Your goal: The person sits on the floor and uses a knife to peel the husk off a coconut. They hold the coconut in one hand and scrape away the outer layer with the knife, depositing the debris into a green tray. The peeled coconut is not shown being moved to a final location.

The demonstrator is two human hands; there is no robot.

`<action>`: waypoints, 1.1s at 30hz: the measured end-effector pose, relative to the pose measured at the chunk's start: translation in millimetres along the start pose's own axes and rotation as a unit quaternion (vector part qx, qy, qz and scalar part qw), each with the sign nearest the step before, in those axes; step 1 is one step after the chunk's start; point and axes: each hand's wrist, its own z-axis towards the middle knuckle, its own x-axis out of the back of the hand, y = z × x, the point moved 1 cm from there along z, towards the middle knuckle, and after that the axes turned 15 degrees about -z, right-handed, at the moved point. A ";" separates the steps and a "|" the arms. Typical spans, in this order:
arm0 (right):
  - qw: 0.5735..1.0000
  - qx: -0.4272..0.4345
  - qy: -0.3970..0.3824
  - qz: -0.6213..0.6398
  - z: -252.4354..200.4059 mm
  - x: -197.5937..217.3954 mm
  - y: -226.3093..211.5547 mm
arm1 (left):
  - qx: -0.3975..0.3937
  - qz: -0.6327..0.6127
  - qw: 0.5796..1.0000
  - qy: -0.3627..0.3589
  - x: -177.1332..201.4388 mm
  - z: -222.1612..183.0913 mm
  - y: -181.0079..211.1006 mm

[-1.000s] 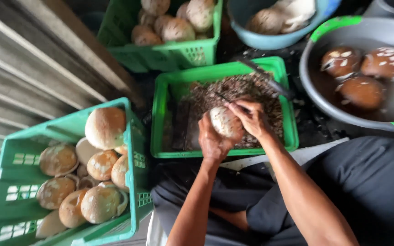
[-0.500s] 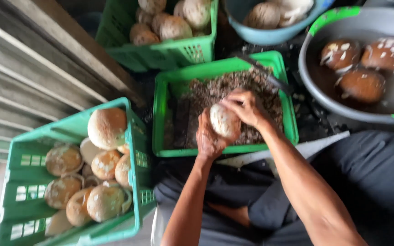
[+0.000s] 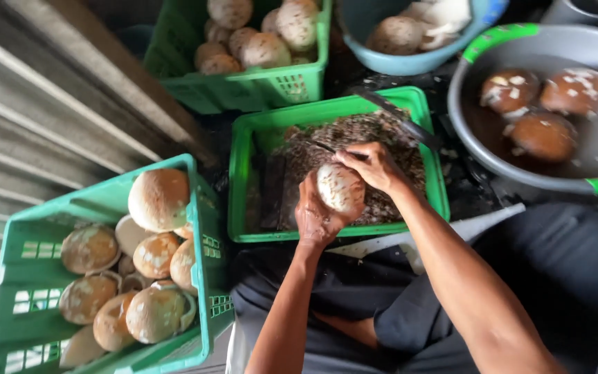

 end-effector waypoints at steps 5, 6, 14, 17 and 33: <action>0.988 0.118 0.101 -0.016 -37.6 -5.0 -3.7 | 0.011 0.024 0.998 0.061 -12.2 -0.8 -11.4; 0.978 0.128 0.164 -0.005 -31.8 0.8 2.4 | -0.001 0.027 0.997 0.073 -18.2 14.8 -8.4; 0.975 0.108 0.194 0.017 -61.2 -20.5 21.1 | -0.129 0.101 0.985 0.058 -25.0 8.2 -24.1; 0.969 0.152 0.194 -0.021 -51.8 -21.9 17.5 | -0.156 0.123 0.977 0.080 -27.2 7.0 -23.6; 0.964 -0.047 0.201 0.165 -42.9 -31.7 46.2 | -0.107 0.107 0.984 0.097 -32.0 3.6 -11.0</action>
